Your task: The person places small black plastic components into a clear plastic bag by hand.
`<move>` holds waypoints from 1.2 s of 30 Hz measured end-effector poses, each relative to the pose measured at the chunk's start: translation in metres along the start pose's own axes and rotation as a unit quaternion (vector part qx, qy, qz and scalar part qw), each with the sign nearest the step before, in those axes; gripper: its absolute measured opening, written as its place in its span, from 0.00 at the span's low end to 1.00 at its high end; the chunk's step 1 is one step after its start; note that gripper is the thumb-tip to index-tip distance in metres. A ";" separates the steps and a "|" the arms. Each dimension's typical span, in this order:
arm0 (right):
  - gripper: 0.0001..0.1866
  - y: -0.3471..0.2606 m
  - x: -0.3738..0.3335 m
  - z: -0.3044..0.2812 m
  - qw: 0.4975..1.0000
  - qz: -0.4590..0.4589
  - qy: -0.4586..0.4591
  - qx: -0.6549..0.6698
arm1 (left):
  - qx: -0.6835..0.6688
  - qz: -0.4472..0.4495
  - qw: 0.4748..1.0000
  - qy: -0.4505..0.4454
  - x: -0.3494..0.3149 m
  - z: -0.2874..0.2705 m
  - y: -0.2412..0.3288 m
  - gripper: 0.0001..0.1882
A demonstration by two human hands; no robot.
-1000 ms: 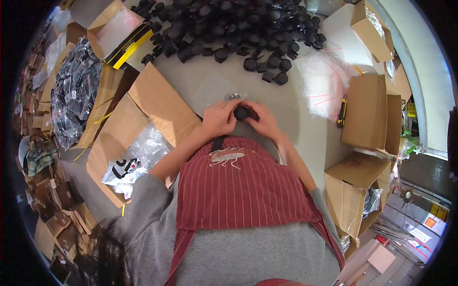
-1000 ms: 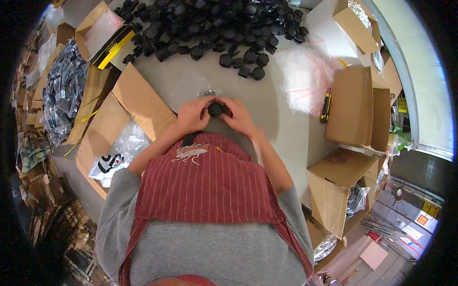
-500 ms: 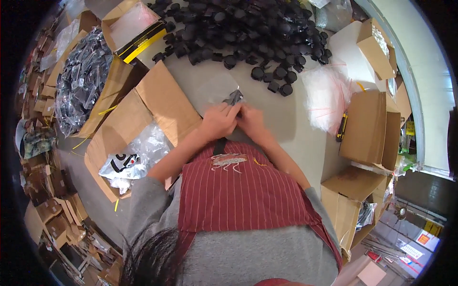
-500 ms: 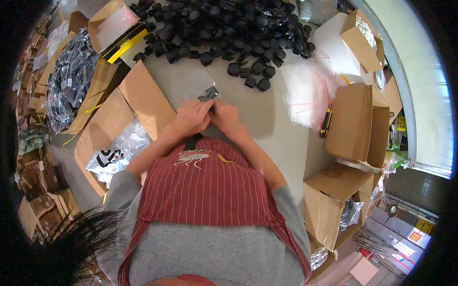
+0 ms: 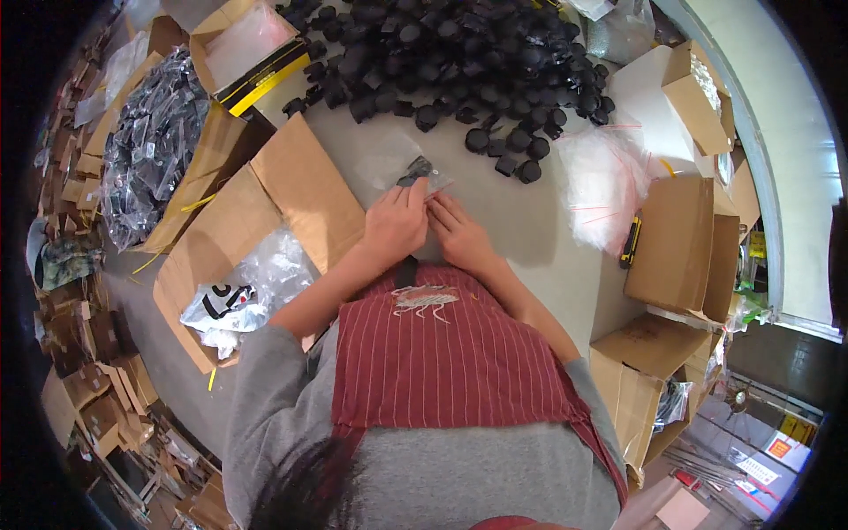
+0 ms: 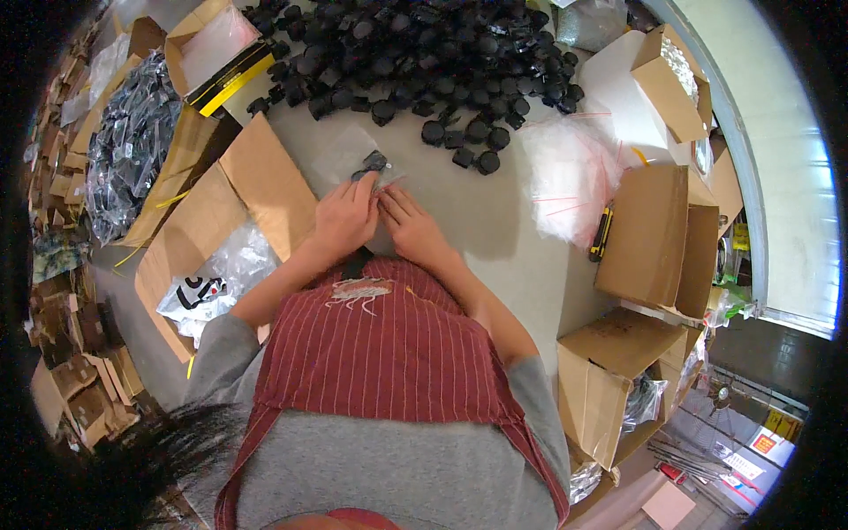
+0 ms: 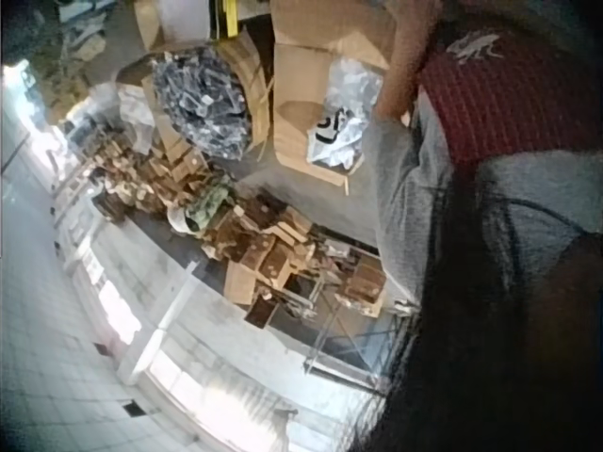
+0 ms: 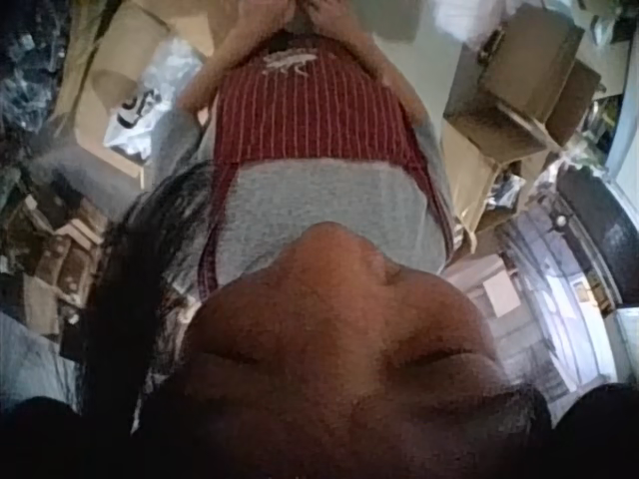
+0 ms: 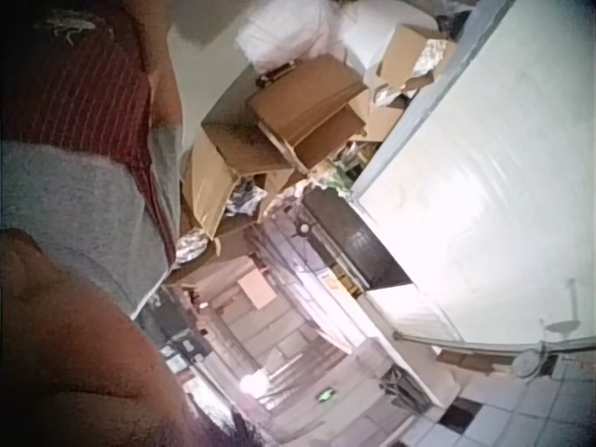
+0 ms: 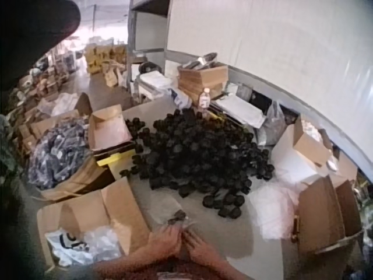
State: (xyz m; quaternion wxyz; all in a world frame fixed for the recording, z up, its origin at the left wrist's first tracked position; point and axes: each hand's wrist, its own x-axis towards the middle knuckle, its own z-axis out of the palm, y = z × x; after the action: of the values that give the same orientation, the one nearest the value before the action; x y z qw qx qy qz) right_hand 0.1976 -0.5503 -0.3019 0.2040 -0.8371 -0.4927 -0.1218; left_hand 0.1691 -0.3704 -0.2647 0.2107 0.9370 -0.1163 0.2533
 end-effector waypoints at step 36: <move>0.30 0.010 0.053 0.049 0.994 0.077 -0.072 -0.029 | 0.013 0.016 1.000 -0.012 0.009 0.002 -0.003 0.11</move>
State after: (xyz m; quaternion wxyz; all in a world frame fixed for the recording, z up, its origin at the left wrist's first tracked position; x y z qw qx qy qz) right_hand 0.2319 -0.4912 -0.3262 0.1524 -0.8848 -0.4362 -0.0596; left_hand 0.1783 -0.3696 -0.2624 0.1928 0.9406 -0.1300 0.2473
